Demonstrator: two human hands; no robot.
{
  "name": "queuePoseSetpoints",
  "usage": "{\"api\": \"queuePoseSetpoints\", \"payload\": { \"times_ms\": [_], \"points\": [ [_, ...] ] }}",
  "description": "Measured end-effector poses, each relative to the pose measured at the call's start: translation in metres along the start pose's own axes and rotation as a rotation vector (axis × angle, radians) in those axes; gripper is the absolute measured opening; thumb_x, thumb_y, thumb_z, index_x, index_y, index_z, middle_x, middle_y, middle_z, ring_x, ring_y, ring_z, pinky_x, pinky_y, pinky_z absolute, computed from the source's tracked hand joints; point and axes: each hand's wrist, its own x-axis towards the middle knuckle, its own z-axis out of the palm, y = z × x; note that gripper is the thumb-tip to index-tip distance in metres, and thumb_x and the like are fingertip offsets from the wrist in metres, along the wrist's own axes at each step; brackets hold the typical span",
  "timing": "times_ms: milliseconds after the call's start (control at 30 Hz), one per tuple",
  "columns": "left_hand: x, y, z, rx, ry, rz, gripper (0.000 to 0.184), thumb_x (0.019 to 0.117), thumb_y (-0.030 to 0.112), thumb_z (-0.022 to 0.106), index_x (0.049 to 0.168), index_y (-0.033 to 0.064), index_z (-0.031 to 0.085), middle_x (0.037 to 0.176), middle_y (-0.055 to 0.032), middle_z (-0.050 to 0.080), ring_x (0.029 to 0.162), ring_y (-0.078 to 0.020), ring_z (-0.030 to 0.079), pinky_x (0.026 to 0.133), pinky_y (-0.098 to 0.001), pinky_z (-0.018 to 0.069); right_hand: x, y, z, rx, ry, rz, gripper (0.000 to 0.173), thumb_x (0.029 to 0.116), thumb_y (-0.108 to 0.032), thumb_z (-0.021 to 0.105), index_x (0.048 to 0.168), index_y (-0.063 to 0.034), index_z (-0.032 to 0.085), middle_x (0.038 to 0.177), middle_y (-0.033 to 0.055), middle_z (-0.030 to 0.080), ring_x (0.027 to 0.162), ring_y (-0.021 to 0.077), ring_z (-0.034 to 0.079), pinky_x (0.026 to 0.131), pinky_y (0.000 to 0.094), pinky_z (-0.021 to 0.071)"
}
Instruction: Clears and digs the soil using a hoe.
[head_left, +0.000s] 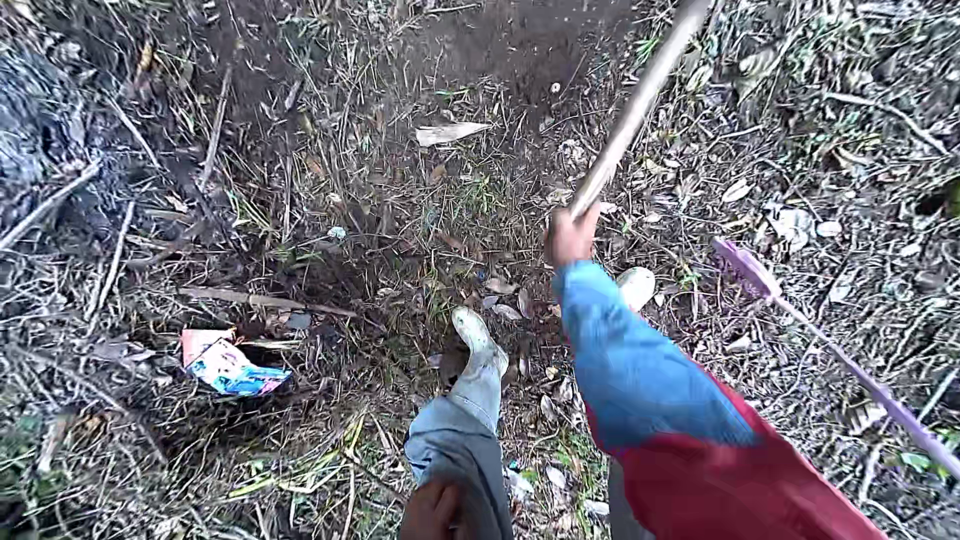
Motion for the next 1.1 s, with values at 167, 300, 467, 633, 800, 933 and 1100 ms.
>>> {"api": "queuePoseSetpoints", "payload": {
  "times_ms": [167,300,467,633,800,933,1100],
  "points": [
    [-0.005,-0.003,0.008,-0.002,0.083,0.036,0.031,0.0916,0.030,0.062,0.104,0.0074,0.078,0.106,-0.0162,0.075,0.099,-0.0359,0.073,0.085,-0.0571,0.0585,0.023,0.027,0.055,0.221,-0.035,-0.097,0.079,0.0982,-0.022,0.058,0.159,-0.0067,0.009,0.086,0.0187,0.061,0.059,0.0256,0.065,0.053,0.0452,0.0599],
    [0.008,0.000,-0.006,-0.033,0.005,-0.005,0.032,0.0915,0.028,0.064,0.110,0.0043,0.077,0.110,-0.0197,0.074,0.104,-0.0403,0.071,0.091,-0.0601,0.0557,-0.062,0.191,-0.005,-0.666,-0.411,0.073,0.079,0.0968,-0.034,0.066,0.161,-0.0103,0.026,0.120,0.0262,0.069,0.107,0.0427,0.070,0.093,0.0637,0.0550],
    [0.003,-0.002,0.003,-0.004,0.047,0.041,0.032,0.0897,0.028,0.063,0.106,0.0051,0.077,0.104,-0.0189,0.075,0.099,-0.0393,0.072,0.085,-0.0592,0.0575,-0.077,0.151,-0.044,-0.595,-0.297,0.104,0.070,0.0966,-0.030,0.064,0.157,-0.0092,0.035,0.115,0.0252,0.070,0.102,0.0406,0.070,0.091,0.0612,0.0553],
    [-0.002,-0.007,0.006,-0.004,0.084,0.041,0.030,0.0895,0.028,0.064,0.104,0.0059,0.078,0.102,-0.0171,0.075,0.095,-0.0369,0.073,0.082,-0.0578,0.0582,0.011,0.008,0.028,0.270,0.054,-0.144,0.089,0.0928,-0.019,0.064,0.161,-0.0114,0.007,0.104,0.0190,0.064,0.064,0.0251,0.066,0.058,0.0462,0.0608],
    [-0.008,-0.009,0.009,-0.031,0.099,0.045,0.032,0.0905,0.031,0.061,0.102,0.0071,0.078,0.101,-0.0155,0.076,0.094,-0.0342,0.073,0.082,-0.0555,0.0588,0.010,0.056,0.067,-0.104,-0.117,-0.062,0.089,0.0904,-0.019,0.067,0.159,-0.0071,0.012,0.104,0.0257,0.066,0.071,0.0339,0.069,0.062,0.0521,0.0610],
    [-0.003,-0.010,0.008,-0.031,0.076,-0.002,0.030,0.0902,0.027,0.065,0.107,0.0056,0.078,0.106,-0.0182,0.075,0.101,-0.0380,0.072,0.090,-0.0577,0.0568,-0.067,0.194,0.003,-0.979,-0.599,0.104,0.085,0.0925,-0.029,0.071,0.162,-0.0164,0.024,0.123,0.0285,0.067,0.112,0.0486,0.067,0.093,0.0690,0.0523],
    [-0.009,-0.015,0.017,-0.022,0.077,0.021,0.032,0.0882,0.030,0.065,0.103,0.0049,0.078,0.105,-0.0184,0.075,0.099,-0.0380,0.073,0.088,-0.0576,0.0577,-0.096,0.174,-0.037,-0.793,-0.358,0.150,0.075,0.0940,-0.029,0.067,0.159,-0.0117,0.033,0.115,0.0257,0.071,0.104,0.0439,0.070,0.091,0.0643,0.0548]
  ]
}}
